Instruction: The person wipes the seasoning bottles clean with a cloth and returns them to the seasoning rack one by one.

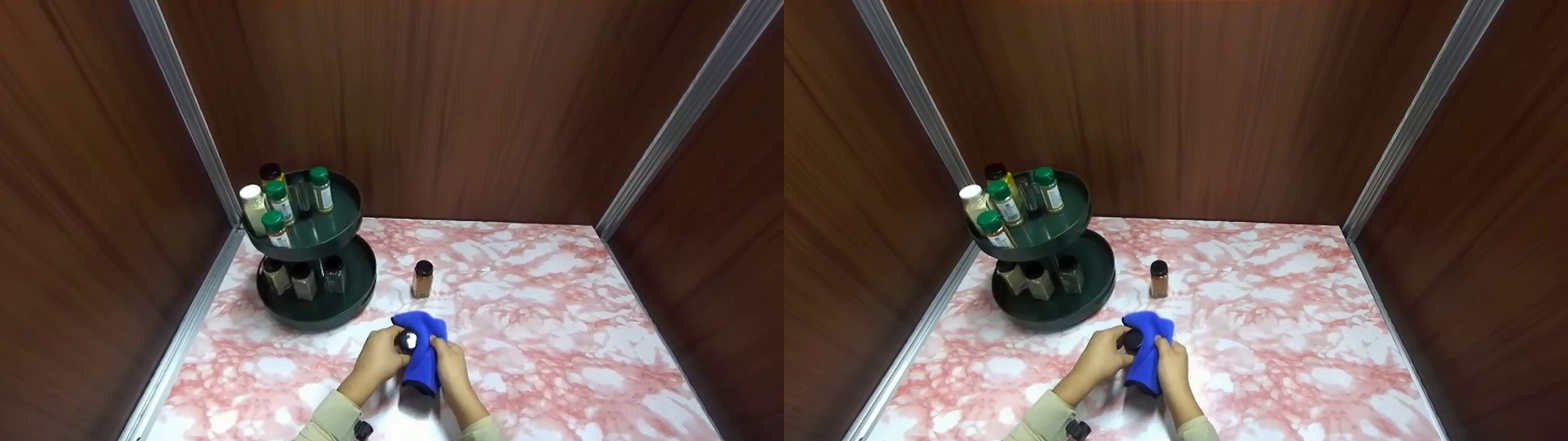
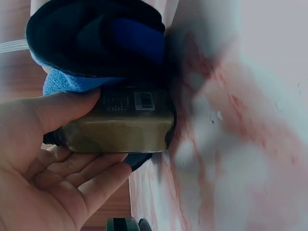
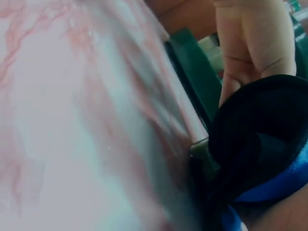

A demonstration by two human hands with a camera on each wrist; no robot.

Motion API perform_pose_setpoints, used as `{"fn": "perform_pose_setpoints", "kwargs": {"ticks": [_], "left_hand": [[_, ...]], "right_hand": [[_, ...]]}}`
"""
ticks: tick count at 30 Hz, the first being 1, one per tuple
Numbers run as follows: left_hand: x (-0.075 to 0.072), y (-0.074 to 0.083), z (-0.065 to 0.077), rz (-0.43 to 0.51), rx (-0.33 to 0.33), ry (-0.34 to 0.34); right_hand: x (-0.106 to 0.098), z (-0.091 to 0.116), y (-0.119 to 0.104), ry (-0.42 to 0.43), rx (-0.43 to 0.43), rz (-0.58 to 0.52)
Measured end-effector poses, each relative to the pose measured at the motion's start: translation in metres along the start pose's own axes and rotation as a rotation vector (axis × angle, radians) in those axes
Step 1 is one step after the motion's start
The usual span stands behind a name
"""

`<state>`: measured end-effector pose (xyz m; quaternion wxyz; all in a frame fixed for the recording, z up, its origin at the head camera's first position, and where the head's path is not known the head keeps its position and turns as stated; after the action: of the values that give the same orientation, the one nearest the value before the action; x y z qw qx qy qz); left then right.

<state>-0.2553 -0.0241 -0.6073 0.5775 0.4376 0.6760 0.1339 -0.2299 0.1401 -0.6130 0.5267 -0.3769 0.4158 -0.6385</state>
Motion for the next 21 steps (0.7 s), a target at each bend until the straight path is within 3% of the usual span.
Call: {"fn": "perform_pose_setpoints", "kwargs": {"ticks": [5,12,21], "left_hand": [[-0.001,0.000,0.000,-0.007,0.019,0.007],[-0.004,0.000,-0.003,-0.061,0.065,0.020],[-0.002,-0.001,-0.001,-0.034,0.018,-0.018]], "right_hand": [[-0.007,0.004,-0.004,0.047,0.018,0.023],[0.000,0.002,-0.013,-0.030,-0.036,-0.163],[0.000,0.012,-0.005,0.024,0.040,-0.021]]}}
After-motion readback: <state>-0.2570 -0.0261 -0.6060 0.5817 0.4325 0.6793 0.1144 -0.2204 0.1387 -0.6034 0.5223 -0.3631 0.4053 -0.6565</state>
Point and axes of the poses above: each hand's wrist, its own z-axis away from the middle knuckle, its own x-axis out of the palm, y = z × x, the point moved 2 cm from there along -z, towards the middle knuckle, and after that the axes turned 8 degrees about x, right-handed, at the moved point
